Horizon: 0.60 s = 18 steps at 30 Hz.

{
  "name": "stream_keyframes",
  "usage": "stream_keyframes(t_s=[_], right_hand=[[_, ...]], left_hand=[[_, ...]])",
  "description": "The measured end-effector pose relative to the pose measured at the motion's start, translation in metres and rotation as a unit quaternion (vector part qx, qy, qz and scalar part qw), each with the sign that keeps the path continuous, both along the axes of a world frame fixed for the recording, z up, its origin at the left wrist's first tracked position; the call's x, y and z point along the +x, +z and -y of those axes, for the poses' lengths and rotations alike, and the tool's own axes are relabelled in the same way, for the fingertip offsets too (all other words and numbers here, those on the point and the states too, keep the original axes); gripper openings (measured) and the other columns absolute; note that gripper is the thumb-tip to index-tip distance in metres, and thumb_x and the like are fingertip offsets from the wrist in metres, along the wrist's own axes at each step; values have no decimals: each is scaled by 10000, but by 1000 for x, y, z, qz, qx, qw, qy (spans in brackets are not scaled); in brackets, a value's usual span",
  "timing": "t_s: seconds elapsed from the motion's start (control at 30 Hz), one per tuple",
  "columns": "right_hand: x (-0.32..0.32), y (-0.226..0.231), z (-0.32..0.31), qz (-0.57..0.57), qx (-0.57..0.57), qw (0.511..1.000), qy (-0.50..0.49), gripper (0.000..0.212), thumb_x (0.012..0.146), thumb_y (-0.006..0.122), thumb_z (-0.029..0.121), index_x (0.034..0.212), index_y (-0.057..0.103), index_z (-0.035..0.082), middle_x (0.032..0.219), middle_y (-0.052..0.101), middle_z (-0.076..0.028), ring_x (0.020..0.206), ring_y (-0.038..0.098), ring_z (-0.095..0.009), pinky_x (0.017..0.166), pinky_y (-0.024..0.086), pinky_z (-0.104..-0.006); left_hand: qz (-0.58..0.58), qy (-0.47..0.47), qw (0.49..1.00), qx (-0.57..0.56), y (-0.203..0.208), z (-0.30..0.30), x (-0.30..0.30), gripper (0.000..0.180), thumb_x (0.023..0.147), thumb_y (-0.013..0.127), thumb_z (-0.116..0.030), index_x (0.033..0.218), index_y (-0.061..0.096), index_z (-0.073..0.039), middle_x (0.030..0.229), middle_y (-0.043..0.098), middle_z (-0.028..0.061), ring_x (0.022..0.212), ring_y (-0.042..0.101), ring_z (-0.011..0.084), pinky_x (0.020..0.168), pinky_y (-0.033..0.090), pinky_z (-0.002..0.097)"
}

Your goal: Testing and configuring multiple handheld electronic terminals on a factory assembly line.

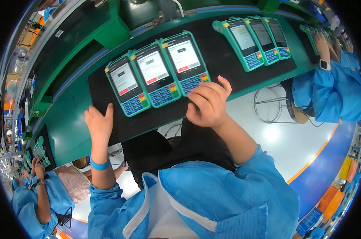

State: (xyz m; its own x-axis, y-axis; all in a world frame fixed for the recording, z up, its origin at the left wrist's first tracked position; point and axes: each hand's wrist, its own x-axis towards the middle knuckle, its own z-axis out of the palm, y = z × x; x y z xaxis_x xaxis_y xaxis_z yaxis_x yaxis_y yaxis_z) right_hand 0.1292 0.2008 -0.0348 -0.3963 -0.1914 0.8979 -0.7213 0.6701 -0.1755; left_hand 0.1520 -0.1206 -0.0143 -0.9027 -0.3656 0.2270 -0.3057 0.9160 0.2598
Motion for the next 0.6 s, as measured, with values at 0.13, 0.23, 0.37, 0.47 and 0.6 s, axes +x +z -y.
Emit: stream_keyframes(t_s=[0.13,0.23,0.37,0.47,0.6], right_hand=[[-1,1,-1,8,-7,1000,-6,297,634,637,117,930,637,104,951,617,-32,941,571,-233,1041,288,-474],[-1,2,-3,32,-6,999,-16,319,631,639,126,948,632,94,985,613,-49,958,563,-241,1026,298,-465],[-5,2,-7,55,-15,998,-33,362,624,641,129,981,624,74,1012,606,-70,987,549,-252,1013,310,-461],[-7,1,-8,60,-33,997,-38,382,638,635,122,1014,612,54,1039,601,-91,1009,538,-277,1007,318,-466],[-9,0,-8,66,-44,996,-38,367,671,619,100,1031,599,34,1068,591,-114,1040,515,-305,1001,325,-476]], left_hand=[[-36,-42,998,17,2,-30,-5,599,794,735,-319,1076,488,148,1036,501,291,1011,500,448,885,428,495],[-28,-45,999,-9,4,-42,-7,607,787,743,-314,1080,487,152,1035,494,282,1024,496,438,882,431,478],[38,-75,995,-57,20,-46,-4,544,815,712,-295,1095,525,133,1028,538,231,957,552,405,849,463,477],[-24,-91,991,-95,27,-65,4,501,830,682,-258,1140,540,108,1115,561,243,988,574,402,860,475,471],[-176,-172,969,-31,25,-96,-2,472,850,623,-156,1297,528,-39,1219,533,305,1097,542,438,901,460,482]])
